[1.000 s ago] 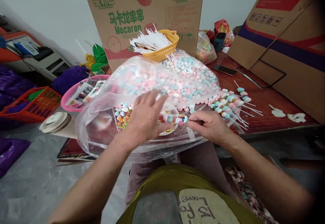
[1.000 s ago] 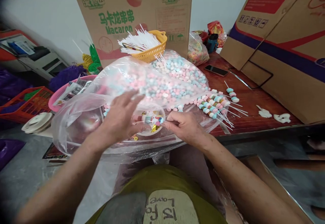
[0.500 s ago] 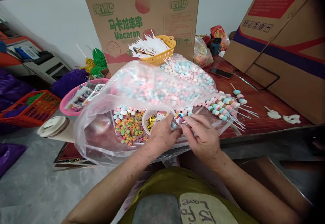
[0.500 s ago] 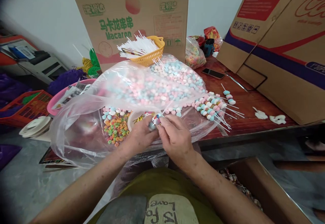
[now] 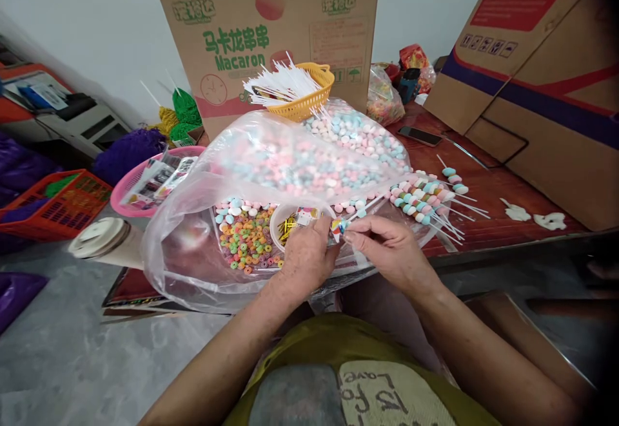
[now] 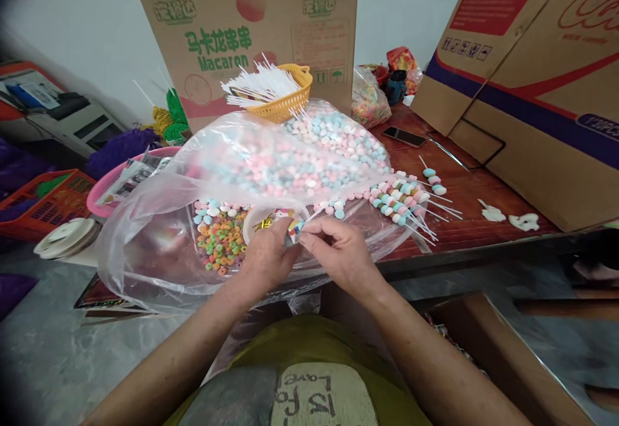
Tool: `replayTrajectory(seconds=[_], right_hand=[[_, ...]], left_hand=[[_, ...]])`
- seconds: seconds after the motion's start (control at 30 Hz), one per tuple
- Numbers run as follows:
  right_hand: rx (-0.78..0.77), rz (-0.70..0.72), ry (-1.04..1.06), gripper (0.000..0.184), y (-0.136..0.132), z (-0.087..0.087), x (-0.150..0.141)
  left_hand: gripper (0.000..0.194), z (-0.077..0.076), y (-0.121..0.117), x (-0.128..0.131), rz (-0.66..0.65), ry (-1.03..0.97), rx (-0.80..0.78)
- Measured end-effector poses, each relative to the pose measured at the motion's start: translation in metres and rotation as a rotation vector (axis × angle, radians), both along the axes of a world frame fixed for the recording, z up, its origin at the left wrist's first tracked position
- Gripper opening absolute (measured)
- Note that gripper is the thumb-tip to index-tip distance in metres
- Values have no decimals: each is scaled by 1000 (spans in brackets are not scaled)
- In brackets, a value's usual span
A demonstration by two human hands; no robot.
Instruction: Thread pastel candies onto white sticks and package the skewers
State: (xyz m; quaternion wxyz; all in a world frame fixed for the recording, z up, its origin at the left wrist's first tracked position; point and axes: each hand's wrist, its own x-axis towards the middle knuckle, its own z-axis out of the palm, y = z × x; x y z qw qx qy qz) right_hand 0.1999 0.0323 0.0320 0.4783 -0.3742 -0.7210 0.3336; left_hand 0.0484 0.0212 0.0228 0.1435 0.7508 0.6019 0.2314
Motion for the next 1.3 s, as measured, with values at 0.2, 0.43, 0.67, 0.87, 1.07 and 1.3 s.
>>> replayTrajectory(seconds=[0.2, 0.43, 0.67, 0.87, 1.07, 1.3], right_hand=[[443, -198, -112, 16, -3, -11, 4], [490, -65, -251, 12, 1, -13, -4], [598, 63, -430, 9, 10, 0, 10], [674, -25, -473, 6, 10, -1, 14], [533, 110, -406, 10, 9, -9, 13], [378, 107, -380, 11, -1, -14, 10]], left_hand=[[25, -2, -4, -1, -75, -753, -175], [19, -4, -8, 0, -52, -732, -186], [21, -7, -10, -2, -179, -855, -423], [19, -2, -9, -6, -217, -926, -521], [32, -2, -8, -15, -287, -844, -481], [24, -18, -11, -14, -97, -416, -199]])
